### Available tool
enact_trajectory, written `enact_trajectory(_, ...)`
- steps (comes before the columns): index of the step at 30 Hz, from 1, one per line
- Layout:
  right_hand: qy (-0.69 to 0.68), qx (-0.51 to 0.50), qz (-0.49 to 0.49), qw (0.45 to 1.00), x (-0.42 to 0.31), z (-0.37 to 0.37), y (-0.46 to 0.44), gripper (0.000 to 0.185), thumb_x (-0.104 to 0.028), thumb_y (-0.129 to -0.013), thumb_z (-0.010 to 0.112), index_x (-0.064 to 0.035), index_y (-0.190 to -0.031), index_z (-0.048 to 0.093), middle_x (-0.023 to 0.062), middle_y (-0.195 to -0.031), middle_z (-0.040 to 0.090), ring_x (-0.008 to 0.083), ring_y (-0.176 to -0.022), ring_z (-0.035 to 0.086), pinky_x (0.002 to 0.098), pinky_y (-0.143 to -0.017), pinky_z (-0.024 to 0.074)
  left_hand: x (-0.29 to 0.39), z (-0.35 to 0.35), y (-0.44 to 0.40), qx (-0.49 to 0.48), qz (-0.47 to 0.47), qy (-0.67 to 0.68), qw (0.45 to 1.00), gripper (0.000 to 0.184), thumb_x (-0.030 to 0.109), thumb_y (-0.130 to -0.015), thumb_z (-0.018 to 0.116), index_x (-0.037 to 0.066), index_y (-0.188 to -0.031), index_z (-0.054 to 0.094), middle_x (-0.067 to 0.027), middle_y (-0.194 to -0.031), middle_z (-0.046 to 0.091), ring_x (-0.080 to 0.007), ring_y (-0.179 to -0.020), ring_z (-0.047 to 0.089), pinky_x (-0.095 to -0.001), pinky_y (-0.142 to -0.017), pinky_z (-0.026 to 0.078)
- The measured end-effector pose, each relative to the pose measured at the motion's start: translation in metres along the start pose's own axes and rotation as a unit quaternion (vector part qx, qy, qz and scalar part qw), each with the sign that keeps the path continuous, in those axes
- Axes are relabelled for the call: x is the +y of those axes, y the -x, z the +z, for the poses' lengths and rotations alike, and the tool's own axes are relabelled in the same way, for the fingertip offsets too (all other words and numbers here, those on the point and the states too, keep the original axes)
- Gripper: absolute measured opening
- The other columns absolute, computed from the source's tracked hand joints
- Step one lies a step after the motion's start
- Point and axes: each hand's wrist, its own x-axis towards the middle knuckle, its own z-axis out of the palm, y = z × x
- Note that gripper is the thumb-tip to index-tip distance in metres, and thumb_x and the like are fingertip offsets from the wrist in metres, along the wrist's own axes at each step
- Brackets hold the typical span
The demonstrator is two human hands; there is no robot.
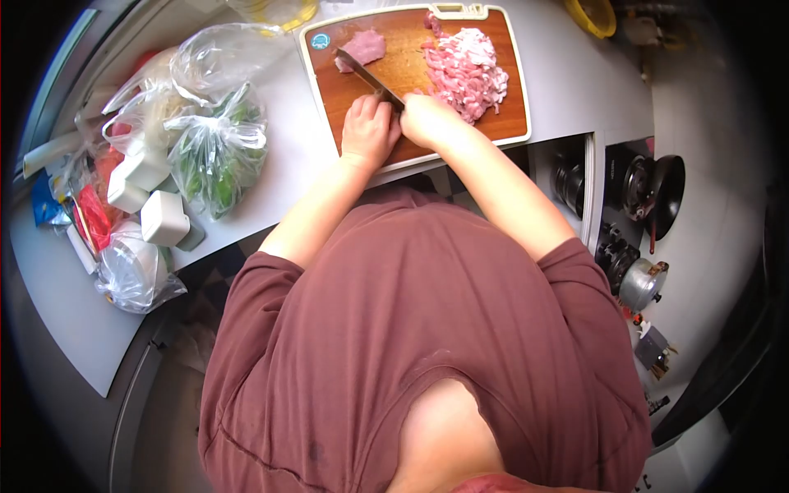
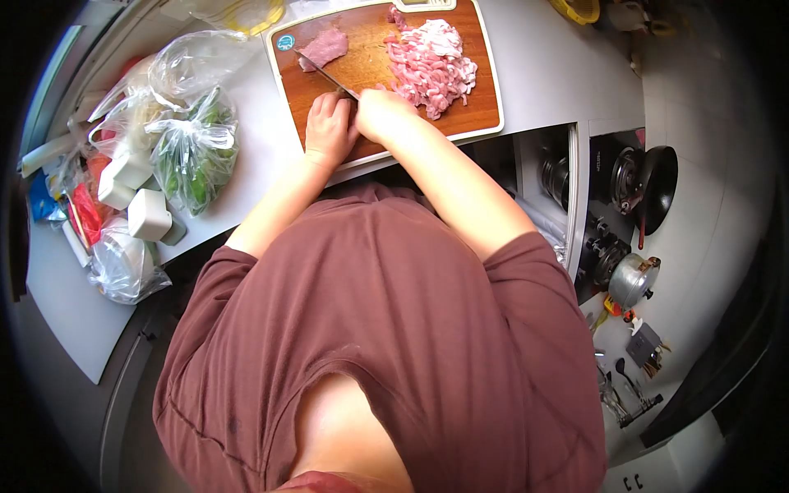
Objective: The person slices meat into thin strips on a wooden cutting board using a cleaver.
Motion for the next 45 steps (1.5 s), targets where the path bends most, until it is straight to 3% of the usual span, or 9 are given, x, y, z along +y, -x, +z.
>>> enact_trajectory(5,-0.069,0.043,0.036,0.996,0.039,-0.014,0.03,0.032,-0.019,-0.089,0.048,0.0005,-0.108,0.065,0.0257,-0.104,0.067,0.0398,-0.1,0.065,0.0472,-0.09,0.0495,-0.001,0.0,0.002,0.0,-0.001,0.01,1.0,0.023,0.01,-0.073,0.072,0.005,-0.092,0.059,-0.0132,-0.104,0.06,-0.0337,-0.101,0.056,-0.043,-0.088,0.047)
enact_trajectory(8,-0.104,0.066,0.004,0.992,0.037,-0.014,0.035,0.03,-0.02,-0.09,0.048,0.0003,-0.106,0.065,0.0258,-0.1,0.067,0.0403,-0.097,0.065,0.0476,-0.088,0.05,0.001,-0.01,-0.002,0.003,0.007,0.052,0.999,0.025,0.011,-0.072,0.073,0.005,-0.092,0.059,-0.0125,-0.103,0.059,-0.0335,-0.101,0.056,-0.0435,-0.087,0.048)
enact_trajectory(16,-0.064,-0.013,0.018,0.998,0.018,-0.004,0.069,0.025,-0.018,-0.089,0.049,-0.0006,-0.098,0.065,0.0258,-0.097,0.067,0.0415,-0.096,0.065,0.0489,-0.086,0.0507,-0.006,-0.016,0.003,-0.027,0.009,0.068,0.997,0.026,0.011,-0.072,0.075,0.005,-0.093,0.061,-0.014,-0.102,0.059,-0.0349,-0.098,0.056,-0.0434,-0.088,0.047)
enact_trajectory(21,-0.078,0.04,-0.015,0.996,0.003,0.011,0.024,0.026,-0.016,-0.088,0.052,-0.001,-0.104,0.066,0.0244,-0.103,0.068,0.0385,-0.099,0.066,0.046,-0.087,0.052,-0.006,-0.012,0.007,-0.041,0.0,0.047,0.998,0.025,0.014,-0.073,0.071,0.003,-0.093,0.06,-0.0144,-0.101,0.059,-0.0348,-0.099,0.056,-0.044,-0.088,0.048)
enact_trajectory(23,0.006,0.001,0.001,1.0,-0.023,-0.002,-0.002,0.029,-0.021,-0.089,0.051,-0.0023,-0.106,0.067,0.0213,-0.104,0.07,0.0345,-0.102,0.067,0.0452,-0.087,0.0526,-0.007,-0.011,0.005,-0.052,0.026,0.035,0.998,0.025,0.016,-0.074,0.07,0.004,-0.094,0.061,-0.0145,-0.101,0.059,-0.0347,-0.099,0.056,-0.0439,-0.088,0.048)
enact_trajectory(25,0.012,0.039,0.01,0.999,-0.039,-0.01,-0.001,0.031,-0.022,-0.089,0.052,-0.0022,-0.107,0.067,0.0216,-0.107,0.069,0.0332,-0.104,0.067,0.0452,-0.089,0.0521,-0.009,-0.01,0.004,-0.062,0.017,0.013,0.998,0.026,0.018,-0.075,0.069,0.004,-0.095,0.061,-0.0147,-0.102,0.059,-0.0348,-0.099,0.057,-0.0439,-0.087,0.048)
enact_trajectory(31,-0.067,0.078,-0.01,0.995,0.024,-0.005,0.026,0.03,-0.021,-0.091,0.049,-0.0033,-0.108,0.065,0.0219,-0.103,0.069,0.0375,-0.101,0.065,0.0468,-0.09,0.0505,-0.002,-0.023,0.002,-0.004,0.004,0.097,0.995,0.028,0.013,-0.072,0.075,0.005,-0.095,0.061,-0.0127,-0.104,0.06,-0.0343,-0.101,0.057,-0.0438,-0.088,0.048)
enact_trajectory(41,-0.031,-0.028,0.012,0.999,0.008,-0.008,0.068,0.028,-0.018,-0.091,0.047,-0.0007,-0.105,0.064,0.0254,-0.099,0.068,0.04,-0.096,0.065,0.0491,-0.087,0.0501,-0.005,-0.021,0.012,-0.02,0.014,0.046,0.999,0.029,0.012,-0.073,0.075,0.004,-0.096,0.061,-0.0134,-0.104,0.059,-0.0348,-0.099,0.057,-0.0438,-0.089,0.048)
enact_trajectory(45,-0.044,-0.009,0.029,0.999,0.015,0.015,0.049,0.026,-0.017,-0.089,0.049,0.0001,-0.103,0.064,0.0266,-0.1,0.067,0.0401,-0.1,0.065,0.0485,-0.088,0.0506,-0.007,-0.019,0.009,-0.023,0.008,0.044,0.999,0.028,0.012,-0.072,0.073,0.004,-0.096,0.061,-0.0128,-0.104,0.059,-0.0334,-0.098,0.058,-0.0431,-0.087,0.049)
